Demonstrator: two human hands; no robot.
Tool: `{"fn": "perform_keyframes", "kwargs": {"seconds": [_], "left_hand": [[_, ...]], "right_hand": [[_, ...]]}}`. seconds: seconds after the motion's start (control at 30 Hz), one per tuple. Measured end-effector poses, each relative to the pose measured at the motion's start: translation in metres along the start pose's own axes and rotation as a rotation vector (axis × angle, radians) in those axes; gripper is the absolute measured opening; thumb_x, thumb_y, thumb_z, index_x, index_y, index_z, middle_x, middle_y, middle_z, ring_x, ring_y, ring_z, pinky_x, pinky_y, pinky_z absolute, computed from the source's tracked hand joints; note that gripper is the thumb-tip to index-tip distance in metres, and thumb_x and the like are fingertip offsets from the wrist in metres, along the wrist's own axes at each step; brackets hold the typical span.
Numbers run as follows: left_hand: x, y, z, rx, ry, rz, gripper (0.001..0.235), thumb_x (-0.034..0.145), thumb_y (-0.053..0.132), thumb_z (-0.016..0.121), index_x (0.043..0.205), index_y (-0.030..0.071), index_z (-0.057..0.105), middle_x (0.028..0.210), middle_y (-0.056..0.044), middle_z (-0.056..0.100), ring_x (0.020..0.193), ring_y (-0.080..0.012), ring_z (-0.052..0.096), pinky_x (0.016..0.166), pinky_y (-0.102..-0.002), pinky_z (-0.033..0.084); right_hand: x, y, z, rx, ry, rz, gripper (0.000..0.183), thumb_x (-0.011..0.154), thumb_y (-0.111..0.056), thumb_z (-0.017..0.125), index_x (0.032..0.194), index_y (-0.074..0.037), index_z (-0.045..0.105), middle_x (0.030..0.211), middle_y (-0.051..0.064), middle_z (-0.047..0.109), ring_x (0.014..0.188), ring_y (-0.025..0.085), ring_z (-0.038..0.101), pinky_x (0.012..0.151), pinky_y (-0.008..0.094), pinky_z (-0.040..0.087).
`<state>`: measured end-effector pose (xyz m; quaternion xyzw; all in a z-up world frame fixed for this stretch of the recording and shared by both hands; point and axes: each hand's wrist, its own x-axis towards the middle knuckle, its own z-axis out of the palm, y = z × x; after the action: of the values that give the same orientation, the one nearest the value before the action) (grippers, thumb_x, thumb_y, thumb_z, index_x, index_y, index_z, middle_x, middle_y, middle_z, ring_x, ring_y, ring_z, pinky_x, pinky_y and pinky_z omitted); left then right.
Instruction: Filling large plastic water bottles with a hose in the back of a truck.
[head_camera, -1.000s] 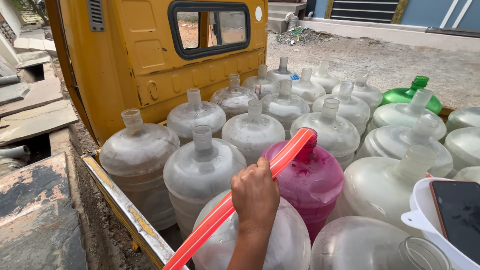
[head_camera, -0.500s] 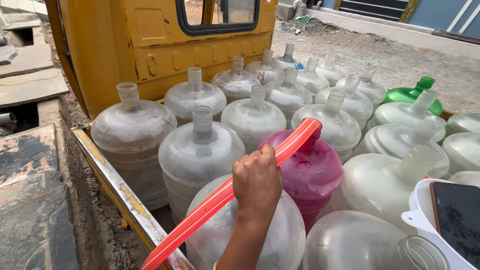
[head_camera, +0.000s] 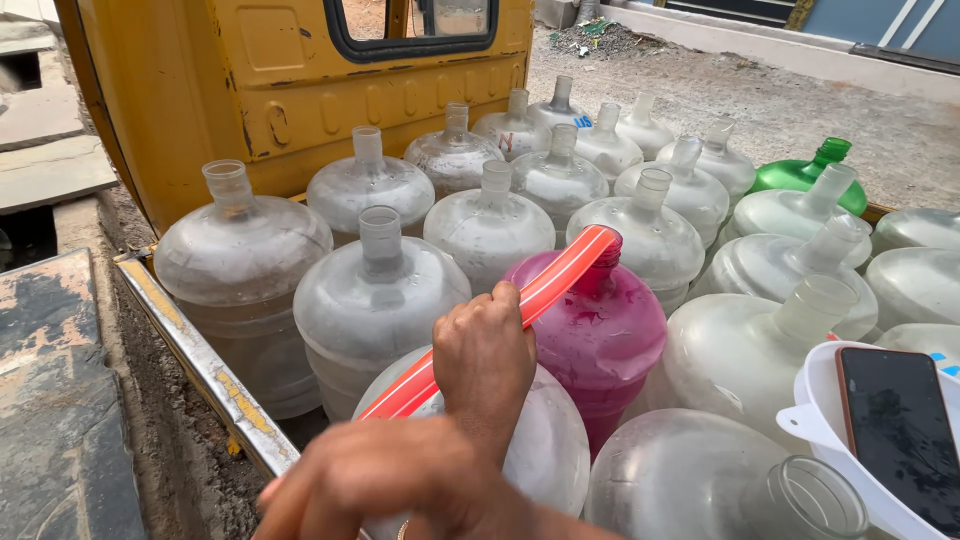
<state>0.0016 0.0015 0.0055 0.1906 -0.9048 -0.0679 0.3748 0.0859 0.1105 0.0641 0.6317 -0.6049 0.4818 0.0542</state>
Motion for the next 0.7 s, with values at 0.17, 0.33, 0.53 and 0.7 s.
{"fn": "perform_keyframes", "kwargs": {"seconds": [0.17,0.33,0.53,0.7], "left_hand": [[-0.014,-0.01,0.021,-0.142,0.061,0.058,0.017,0.083,0.012,0.072,0.072,0.006,0.06,0.067,-0.006,0.067,0.067,-0.0235,0.068,0.059,-0.038,0.05],[-0.005,0.0,0.003,-0.076,0.064,-0.008,0.012,0.086,0.018,0.072,0.083,0.008,0.066,0.067,-0.008,0.068,0.067,-0.0269,0.068,0.067,-0.043,0.052],[-0.001,0.006,-0.01,-0.019,-0.069,-0.067,0.015,0.076,0.015,0.079,0.079,0.009,0.065,0.067,-0.007,0.068,0.069,-0.0261,0.068,0.071,-0.043,0.052],[-0.001,0.004,-0.009,-0.005,-0.047,-0.052,0.019,0.074,0.017,0.081,0.081,0.01,0.065,0.068,-0.007,0.068,0.068,-0.0265,0.068,0.069,-0.043,0.052]], "right_hand": [[0.027,0.123,-0.023,0.072,0.228,0.246,0.027,0.091,-0.022,0.076,0.082,-0.006,0.057,0.078,0.005,0.07,0.073,0.02,0.066,0.074,0.04,0.051],[0.013,0.177,-0.048,-0.303,0.339,0.024,0.024,0.1,-0.026,0.059,0.096,-0.007,0.071,0.09,0.004,0.073,0.103,0.024,0.069,0.118,0.049,0.032],[0.009,0.221,-0.057,-0.44,0.446,0.055,0.033,0.101,-0.03,0.054,0.084,-0.009,0.073,0.093,0.005,0.072,0.117,0.026,0.063,0.121,0.051,0.023],[0.01,0.24,-0.065,-0.346,0.548,0.106,0.037,0.103,-0.028,0.047,0.08,-0.008,0.069,0.092,0.005,0.07,0.115,0.028,0.06,0.116,0.047,0.031]]}}
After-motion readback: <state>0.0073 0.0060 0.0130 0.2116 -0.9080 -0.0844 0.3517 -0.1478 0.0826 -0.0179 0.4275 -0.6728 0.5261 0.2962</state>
